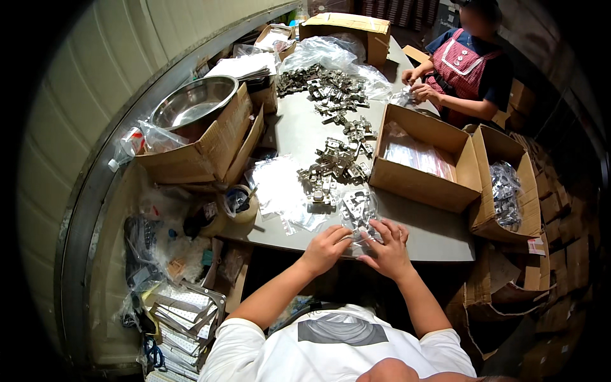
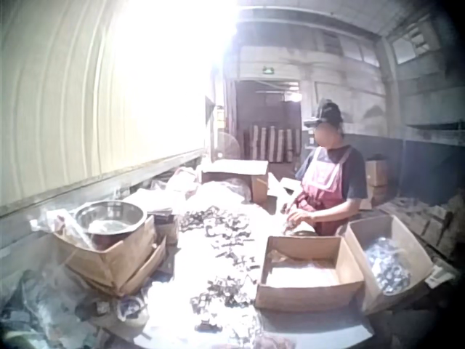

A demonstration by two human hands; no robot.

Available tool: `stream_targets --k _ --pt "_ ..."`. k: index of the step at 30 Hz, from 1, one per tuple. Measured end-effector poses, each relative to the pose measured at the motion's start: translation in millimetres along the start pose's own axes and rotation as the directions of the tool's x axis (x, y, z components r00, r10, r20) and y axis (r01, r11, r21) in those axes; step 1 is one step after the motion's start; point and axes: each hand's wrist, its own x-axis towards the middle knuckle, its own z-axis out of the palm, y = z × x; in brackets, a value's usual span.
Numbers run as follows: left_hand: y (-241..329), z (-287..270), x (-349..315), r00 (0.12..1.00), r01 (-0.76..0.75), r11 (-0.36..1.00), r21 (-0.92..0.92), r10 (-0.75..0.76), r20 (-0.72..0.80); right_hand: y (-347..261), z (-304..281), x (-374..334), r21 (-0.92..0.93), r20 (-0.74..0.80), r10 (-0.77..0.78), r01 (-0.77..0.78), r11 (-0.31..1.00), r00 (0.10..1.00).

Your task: The person sorts metal hinges from a pile on a table and places them into small plastic bags by hand.

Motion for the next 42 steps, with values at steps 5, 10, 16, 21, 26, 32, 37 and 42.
stream_targets --k 5,10,16,21,26,32,37,42 --pt "-3.9 -14.2 27.9 0.974 -0.224 0.974 -0.042 0.222 -0.032 -6.9 -2.2 5.9 0.066 -0.243 -0.09 0.108 0.992 0.966" --pt "25.6 -50.0 62.5 0.98 -0.18 0.938 -0.295 0.143 -0.141 -24.3 -63.1 25.3 0.304 -0.37 0.037 0.083 0.949 0.928" --pt "64.3 -67.8 69.5 0.994 -0.06 0.877 -0.476 0.01 -0.107 -40.8 -117.5 20.7 0.77 0.027 0.38 -0.262 0.581 0.924" --pt "81.9 -60.3 55.5 0.998 -0.035 0.838 -0.545 0.001 -0.061 -37.7 -123.5 5.4 0.695 0.085 0.113 -0.14 0.705 0.99" --pt "85.2 -57.0 47.1 0.995 -0.068 0.835 -0.547 0.014 -0.102 -46.0 -117.0 -5.6 0.556 -0.075 0.068 -0.015 0.831 0.995" --pt "73.3 -70.9 34.8 0.969 0.028 0.809 -0.587 -0.166 -0.182 -30.7 -120.9 -16.7 0.389 -0.097 0.113 -0.067 0.919 0.989" --pt "68.2 -70.0 37.0 0.963 0.093 0.768 -0.633 -0.231 -0.139 -22.7 -121.6 -22.4 0.355 -0.137 0.239 -0.178 0.918 0.961" --pt "46.0 -54.3 29.6 0.922 0.333 0.709 -0.622 -0.384 0.054 13.4 -141.8 -11.1 0.156 -0.369 0.308 -0.268 0.951 0.877"
